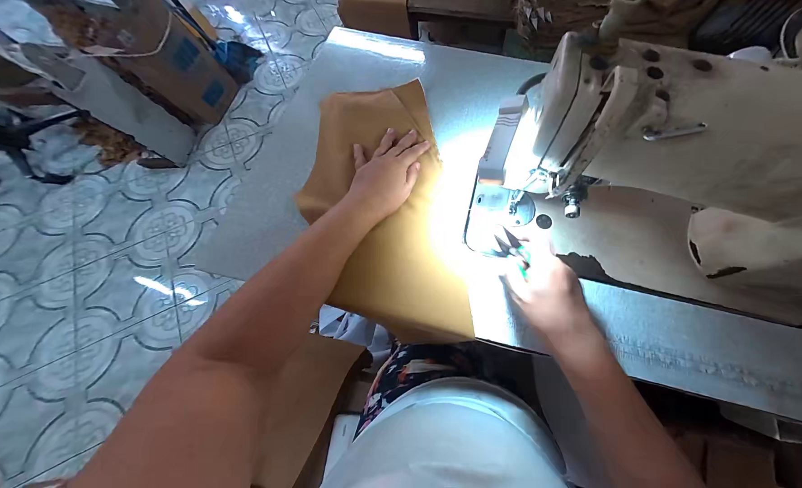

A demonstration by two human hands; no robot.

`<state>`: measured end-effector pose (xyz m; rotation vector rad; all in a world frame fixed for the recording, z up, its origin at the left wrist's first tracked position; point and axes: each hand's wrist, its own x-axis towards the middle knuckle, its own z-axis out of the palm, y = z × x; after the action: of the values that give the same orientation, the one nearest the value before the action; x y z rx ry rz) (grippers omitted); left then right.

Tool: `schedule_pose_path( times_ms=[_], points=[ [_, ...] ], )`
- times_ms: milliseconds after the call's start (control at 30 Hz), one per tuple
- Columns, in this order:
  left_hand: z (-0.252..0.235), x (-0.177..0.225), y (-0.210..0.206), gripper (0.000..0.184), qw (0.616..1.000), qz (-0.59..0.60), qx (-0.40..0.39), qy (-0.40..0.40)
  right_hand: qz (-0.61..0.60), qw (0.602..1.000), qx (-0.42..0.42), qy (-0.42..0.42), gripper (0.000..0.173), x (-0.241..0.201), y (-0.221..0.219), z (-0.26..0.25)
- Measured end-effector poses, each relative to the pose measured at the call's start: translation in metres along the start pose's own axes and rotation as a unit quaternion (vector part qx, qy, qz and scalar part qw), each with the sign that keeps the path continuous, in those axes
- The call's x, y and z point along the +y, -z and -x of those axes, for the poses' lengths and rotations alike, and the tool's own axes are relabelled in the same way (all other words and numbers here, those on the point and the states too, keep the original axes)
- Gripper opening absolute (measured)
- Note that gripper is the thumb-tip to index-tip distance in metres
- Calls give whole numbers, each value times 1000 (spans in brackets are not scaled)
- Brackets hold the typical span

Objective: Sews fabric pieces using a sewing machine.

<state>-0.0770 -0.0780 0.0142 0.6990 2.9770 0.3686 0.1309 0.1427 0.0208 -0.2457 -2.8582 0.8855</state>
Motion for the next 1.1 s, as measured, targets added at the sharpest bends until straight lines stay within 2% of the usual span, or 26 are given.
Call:
schedule_pose_path(
  times_ms=[67,133,267,367,467,567,667,733,800,867,967,1033,1100],
  points=[
    [5,3,0,48,1000,-1,0,13,86,994,-1,68,33,-27,-18,-18],
    [8,5,1,48,1000,-1,-4,18,155,984,5,90,28,-41,-30,-32],
    [15,6,0,48,1000,-6,-2,17,202,972,21,120,29,-38,-41,-39],
    [40,17,-2,47,1000,-7,0,2,168,968,105,153,22,2,-33,-16],
    [97,46,-18,45,999,-14,15,-48,201,973,97,61,34,58,12,18],
    [146,77,-33,45,994,-15,25,-103,212,968,131,-1,39,113,56,47],
    [121,79,-13,32,992,19,21,-120,217,963,156,-20,40,131,65,56],
    [78,72,2,29,997,39,32,-66,223,962,156,-20,38,130,62,55],
    [38,66,12,36,997,71,42,-8,215,961,174,2,37,128,58,55],
    [16,57,11,37,995,97,35,14,160,968,189,35,36,118,53,63],
    [25,57,4,31,994,103,34,-9,-40,977,200,58,39,78,31,86],
    [62,76,2,31,990,125,44,-57,-200,960,189,44,58,45,10,100],
    [94,90,1,32,968,177,101,-143,-342,930,133,25,73,21,-4,106]
  ],
)
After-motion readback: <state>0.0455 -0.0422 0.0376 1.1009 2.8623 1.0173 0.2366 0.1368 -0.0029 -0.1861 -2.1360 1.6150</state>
